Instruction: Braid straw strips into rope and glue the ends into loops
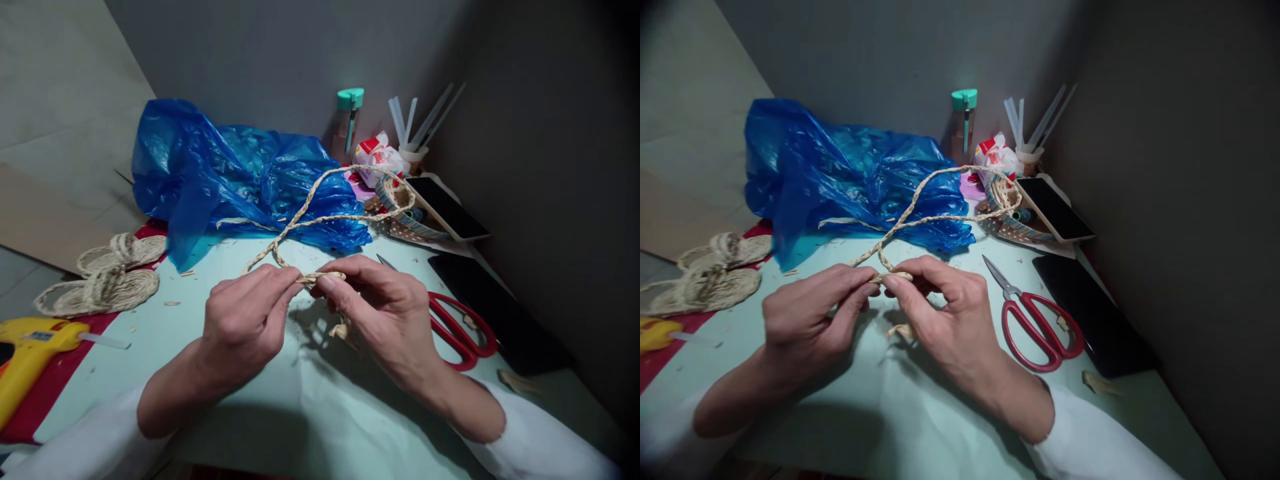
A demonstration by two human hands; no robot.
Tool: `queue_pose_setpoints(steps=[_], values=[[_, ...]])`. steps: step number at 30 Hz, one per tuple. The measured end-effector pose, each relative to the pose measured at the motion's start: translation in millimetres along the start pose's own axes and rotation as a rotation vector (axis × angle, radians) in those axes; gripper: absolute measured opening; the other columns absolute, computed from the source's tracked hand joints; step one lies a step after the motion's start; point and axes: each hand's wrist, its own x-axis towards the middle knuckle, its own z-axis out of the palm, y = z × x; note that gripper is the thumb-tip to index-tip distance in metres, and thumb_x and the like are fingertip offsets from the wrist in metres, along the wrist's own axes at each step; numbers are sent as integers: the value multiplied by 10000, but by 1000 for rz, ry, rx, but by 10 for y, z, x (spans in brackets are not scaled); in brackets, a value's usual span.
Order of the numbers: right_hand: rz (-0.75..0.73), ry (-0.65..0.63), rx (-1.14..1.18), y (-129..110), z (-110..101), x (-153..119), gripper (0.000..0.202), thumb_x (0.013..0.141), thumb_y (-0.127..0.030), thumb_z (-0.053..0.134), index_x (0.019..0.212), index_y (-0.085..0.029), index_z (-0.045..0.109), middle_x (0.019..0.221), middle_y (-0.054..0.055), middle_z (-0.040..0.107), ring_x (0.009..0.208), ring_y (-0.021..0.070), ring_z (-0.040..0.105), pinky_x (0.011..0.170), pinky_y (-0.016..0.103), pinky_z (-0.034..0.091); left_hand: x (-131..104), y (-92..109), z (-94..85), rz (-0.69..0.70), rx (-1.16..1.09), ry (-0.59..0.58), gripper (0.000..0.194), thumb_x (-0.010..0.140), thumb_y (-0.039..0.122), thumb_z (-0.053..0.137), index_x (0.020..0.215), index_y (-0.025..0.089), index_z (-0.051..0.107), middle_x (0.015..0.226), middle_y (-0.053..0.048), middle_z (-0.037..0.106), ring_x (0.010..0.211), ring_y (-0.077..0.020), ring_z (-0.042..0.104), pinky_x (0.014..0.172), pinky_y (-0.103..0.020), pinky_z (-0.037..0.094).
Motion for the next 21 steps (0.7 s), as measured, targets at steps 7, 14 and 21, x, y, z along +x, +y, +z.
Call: queue_pose_setpoints(steps=[7,14,21], values=[[-540,20,-291,47,11,-21,126,878,-96,617,985,-151,654,760,42,713,621,139,600,603,289,498,7,59,20,-260,-200,17,85,866,137,583,858,147,667,647,8,671,532,-96,616,541,-201,497],[-812,-15,-575,136,33,-66,341,873,-84,599,1211,-63,562,820,132,717,695,211,635,582,355,504,104,173,-2,-580,-550,53,78,798,88,643,778,126,708,589,34,689,440,-68,616,468,-125,522],[-871,-10,-781,42,43,-70,238,849,-78,611,1069,2,653,810,167,725,658,222,596,558,373,504,184,201,-18,-680,-717,88,126,753,34,646,727,126,729,594,35,726,488,-77,663,506,-96,551]])
